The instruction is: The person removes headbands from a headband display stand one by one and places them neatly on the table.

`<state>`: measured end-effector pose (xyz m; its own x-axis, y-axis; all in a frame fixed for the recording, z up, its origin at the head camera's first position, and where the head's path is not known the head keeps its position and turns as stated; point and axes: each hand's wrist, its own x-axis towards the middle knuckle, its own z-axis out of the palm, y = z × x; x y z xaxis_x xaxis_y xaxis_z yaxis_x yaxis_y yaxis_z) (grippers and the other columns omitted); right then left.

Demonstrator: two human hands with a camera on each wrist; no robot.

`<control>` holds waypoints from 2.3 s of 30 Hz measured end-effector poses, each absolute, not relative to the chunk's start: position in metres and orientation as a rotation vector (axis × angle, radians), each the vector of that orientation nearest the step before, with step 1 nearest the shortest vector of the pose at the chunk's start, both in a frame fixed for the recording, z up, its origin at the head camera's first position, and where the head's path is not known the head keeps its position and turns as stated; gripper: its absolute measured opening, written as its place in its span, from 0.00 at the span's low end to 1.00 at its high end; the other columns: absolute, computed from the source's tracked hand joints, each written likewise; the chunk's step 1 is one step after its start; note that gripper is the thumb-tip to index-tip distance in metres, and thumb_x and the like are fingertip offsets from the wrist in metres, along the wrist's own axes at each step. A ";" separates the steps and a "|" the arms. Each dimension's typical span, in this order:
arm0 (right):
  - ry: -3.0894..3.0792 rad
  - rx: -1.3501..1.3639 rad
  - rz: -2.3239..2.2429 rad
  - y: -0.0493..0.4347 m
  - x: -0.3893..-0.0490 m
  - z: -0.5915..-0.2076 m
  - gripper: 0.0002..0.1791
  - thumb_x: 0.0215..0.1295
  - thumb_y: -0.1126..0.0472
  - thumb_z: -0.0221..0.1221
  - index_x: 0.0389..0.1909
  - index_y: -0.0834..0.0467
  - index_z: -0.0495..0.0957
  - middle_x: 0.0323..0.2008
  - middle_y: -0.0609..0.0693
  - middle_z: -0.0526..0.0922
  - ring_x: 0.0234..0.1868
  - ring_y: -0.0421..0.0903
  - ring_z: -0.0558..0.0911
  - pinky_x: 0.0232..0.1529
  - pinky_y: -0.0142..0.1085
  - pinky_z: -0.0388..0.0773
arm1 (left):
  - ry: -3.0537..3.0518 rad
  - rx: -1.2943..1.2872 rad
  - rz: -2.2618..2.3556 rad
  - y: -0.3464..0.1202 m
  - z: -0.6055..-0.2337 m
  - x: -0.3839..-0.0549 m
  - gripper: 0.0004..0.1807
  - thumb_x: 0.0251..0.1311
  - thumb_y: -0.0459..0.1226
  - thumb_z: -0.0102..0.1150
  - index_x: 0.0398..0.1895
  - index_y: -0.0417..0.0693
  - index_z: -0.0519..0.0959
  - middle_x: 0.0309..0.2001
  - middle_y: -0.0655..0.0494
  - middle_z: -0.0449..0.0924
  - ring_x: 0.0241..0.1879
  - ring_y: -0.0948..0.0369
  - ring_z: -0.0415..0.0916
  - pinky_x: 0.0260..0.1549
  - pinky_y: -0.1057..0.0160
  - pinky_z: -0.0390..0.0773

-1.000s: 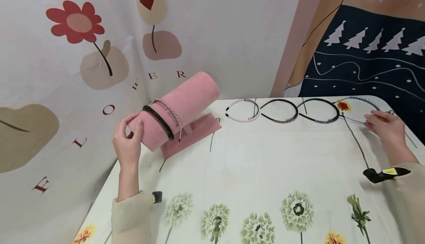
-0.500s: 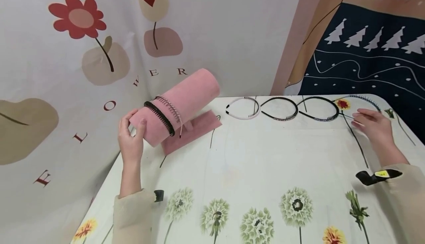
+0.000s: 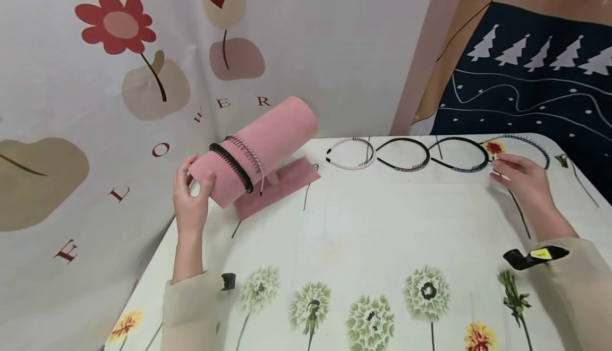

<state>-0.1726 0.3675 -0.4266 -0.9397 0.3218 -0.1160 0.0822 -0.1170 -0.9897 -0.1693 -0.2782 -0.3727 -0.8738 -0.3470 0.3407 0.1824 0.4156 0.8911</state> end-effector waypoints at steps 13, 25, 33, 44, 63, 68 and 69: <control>-2.043 -0.314 2.238 0.342 -0.173 -0.420 0.19 0.63 0.58 0.66 0.53 0.49 0.74 0.44 0.35 0.78 0.42 0.27 0.81 0.41 0.22 0.81 | -2.217 0.107 -1.483 -0.282 -0.375 -0.169 0.34 0.63 0.46 0.59 0.73 0.61 0.64 0.74 0.61 0.59 0.72 0.51 0.60 0.68 0.42 0.62; -2.150 -0.197 2.152 0.347 -0.204 -0.458 0.38 0.54 0.48 0.72 0.65 0.55 0.71 0.52 0.39 0.79 0.48 0.29 0.81 0.43 0.21 0.80 | -2.223 0.130 -1.456 -0.281 -0.375 -0.166 0.33 0.64 0.48 0.59 0.72 0.63 0.65 0.73 0.61 0.60 0.71 0.53 0.61 0.66 0.41 0.65; -2.277 -0.154 2.079 0.299 -0.182 -0.410 0.22 0.65 0.53 0.64 0.59 0.51 0.74 0.47 0.32 0.78 0.45 0.24 0.80 0.43 0.19 0.79 | -2.244 0.160 -1.417 -0.280 -0.375 -0.167 0.32 0.64 0.48 0.58 0.72 0.65 0.65 0.73 0.63 0.61 0.70 0.55 0.62 0.61 0.46 0.71; -2.282 -0.090 2.114 0.274 -0.176 -0.395 0.21 0.70 0.59 0.60 0.61 0.59 0.71 0.47 0.33 0.78 0.46 0.23 0.80 0.44 0.20 0.79 | -2.239 0.147 -1.397 -0.278 -0.375 -0.166 0.31 0.64 0.49 0.58 0.71 0.65 0.67 0.72 0.62 0.62 0.68 0.55 0.64 0.59 0.45 0.73; -2.283 -0.002 2.170 0.246 -0.181 -0.391 0.20 0.71 0.61 0.58 0.61 0.61 0.70 0.47 0.34 0.80 0.47 0.25 0.80 0.46 0.21 0.79 | -2.237 0.151 -1.395 -0.279 -0.376 -0.167 0.30 0.64 0.49 0.57 0.71 0.68 0.67 0.72 0.63 0.63 0.67 0.56 0.65 0.55 0.53 0.74; -2.417 -0.036 2.039 0.240 -0.183 -0.389 0.25 0.69 0.52 0.60 0.63 0.58 0.70 0.48 0.32 0.77 0.48 0.23 0.78 0.47 0.19 0.78 | -2.237 0.149 -1.400 -0.280 -0.376 -0.167 0.30 0.64 0.49 0.58 0.70 0.68 0.68 0.71 0.63 0.63 0.68 0.55 0.64 0.55 0.51 0.75; -2.441 -0.038 2.012 0.238 -0.183 -0.389 0.27 0.69 0.51 0.60 0.65 0.58 0.69 0.48 0.31 0.77 0.48 0.23 0.77 0.47 0.19 0.78 | -2.235 0.148 -1.402 -0.280 -0.376 -0.167 0.30 0.63 0.49 0.58 0.70 0.69 0.68 0.71 0.63 0.63 0.68 0.55 0.64 0.56 0.51 0.75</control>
<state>-0.1834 0.2383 -0.3888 -0.9995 0.0049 -0.0323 0.0327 0.1905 -0.9811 -0.1670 -0.2796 -0.3758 -0.8721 -0.3431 0.3488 0.1648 0.4652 0.8697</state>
